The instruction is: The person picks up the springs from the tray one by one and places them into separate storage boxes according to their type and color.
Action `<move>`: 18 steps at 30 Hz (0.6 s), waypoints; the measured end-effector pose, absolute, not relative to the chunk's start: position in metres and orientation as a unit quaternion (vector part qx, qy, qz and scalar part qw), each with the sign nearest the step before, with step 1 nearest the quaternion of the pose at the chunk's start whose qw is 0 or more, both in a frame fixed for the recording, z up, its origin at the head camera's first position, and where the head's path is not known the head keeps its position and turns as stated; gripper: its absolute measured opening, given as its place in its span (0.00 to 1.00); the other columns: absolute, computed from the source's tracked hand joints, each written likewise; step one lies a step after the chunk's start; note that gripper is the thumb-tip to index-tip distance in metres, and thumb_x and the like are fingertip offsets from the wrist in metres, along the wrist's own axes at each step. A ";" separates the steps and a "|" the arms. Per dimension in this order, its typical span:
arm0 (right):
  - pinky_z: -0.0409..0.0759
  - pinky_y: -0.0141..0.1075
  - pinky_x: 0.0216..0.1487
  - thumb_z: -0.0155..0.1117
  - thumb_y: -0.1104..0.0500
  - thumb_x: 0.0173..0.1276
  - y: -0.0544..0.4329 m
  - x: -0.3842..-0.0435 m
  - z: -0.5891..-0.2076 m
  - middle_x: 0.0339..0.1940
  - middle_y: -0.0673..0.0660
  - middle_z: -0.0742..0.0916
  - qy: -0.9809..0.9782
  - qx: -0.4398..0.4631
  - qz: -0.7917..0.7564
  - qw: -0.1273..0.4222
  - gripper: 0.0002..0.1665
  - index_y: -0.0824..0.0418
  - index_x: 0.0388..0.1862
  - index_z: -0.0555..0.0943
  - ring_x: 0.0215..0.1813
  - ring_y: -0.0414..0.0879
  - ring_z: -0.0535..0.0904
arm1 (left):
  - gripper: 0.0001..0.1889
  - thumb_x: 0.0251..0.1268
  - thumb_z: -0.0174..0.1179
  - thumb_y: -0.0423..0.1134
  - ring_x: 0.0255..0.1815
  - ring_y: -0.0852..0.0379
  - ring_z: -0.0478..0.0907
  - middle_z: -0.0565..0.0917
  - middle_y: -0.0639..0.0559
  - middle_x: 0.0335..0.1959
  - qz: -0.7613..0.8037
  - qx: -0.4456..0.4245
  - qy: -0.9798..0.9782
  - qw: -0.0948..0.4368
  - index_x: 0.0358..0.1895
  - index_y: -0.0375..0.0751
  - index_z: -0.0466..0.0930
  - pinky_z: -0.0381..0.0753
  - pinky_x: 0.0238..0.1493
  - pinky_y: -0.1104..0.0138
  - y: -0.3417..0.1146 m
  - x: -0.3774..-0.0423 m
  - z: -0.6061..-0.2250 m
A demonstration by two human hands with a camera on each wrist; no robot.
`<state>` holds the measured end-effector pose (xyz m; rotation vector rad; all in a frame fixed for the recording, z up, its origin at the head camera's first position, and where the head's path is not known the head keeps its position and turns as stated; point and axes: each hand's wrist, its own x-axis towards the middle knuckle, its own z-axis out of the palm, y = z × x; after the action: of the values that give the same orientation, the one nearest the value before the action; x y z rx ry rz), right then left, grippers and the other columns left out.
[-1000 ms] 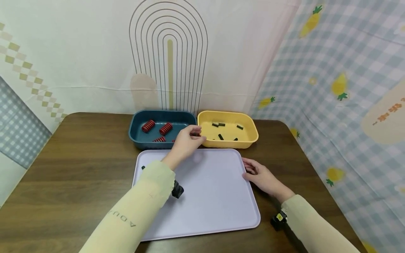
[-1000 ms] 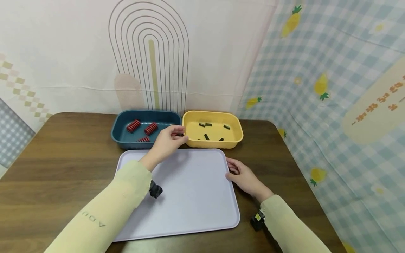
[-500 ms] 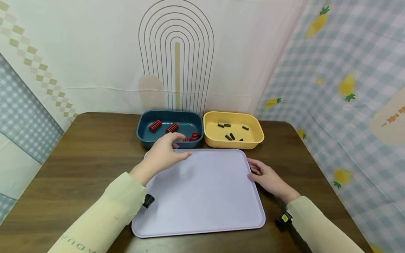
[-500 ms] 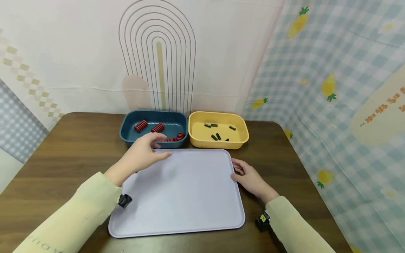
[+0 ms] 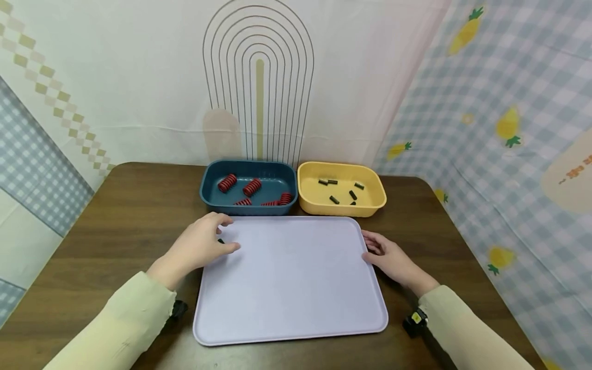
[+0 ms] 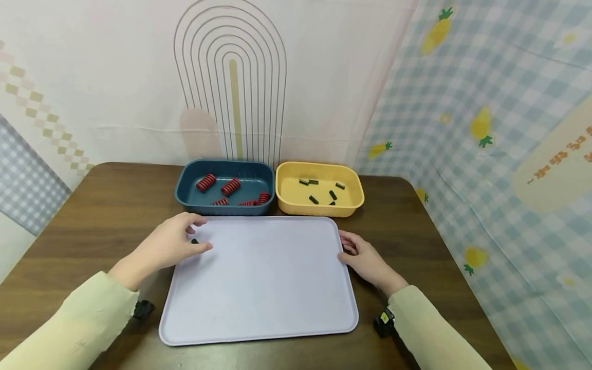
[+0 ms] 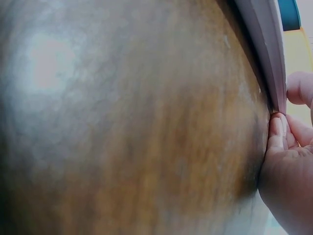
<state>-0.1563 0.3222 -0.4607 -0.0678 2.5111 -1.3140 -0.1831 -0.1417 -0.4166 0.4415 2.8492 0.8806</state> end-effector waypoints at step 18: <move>0.69 0.48 0.64 0.63 0.53 0.70 0.322 -0.154 -0.462 0.69 0.58 0.71 0.876 -0.011 -0.456 0.155 0.38 0.53 0.75 0.60 0.69 0.52 0.67 | 0.28 0.53 0.72 0.44 0.47 0.48 0.78 0.80 0.43 0.47 0.272 0.174 0.944 0.069 0.54 0.33 0.77 0.76 0.51 0.51 -0.156 -0.183 -0.435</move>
<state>-0.1544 0.3221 -0.4625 -0.0312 2.5096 -1.3073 -0.1827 -0.1564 -0.4349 0.5228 2.8412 0.8181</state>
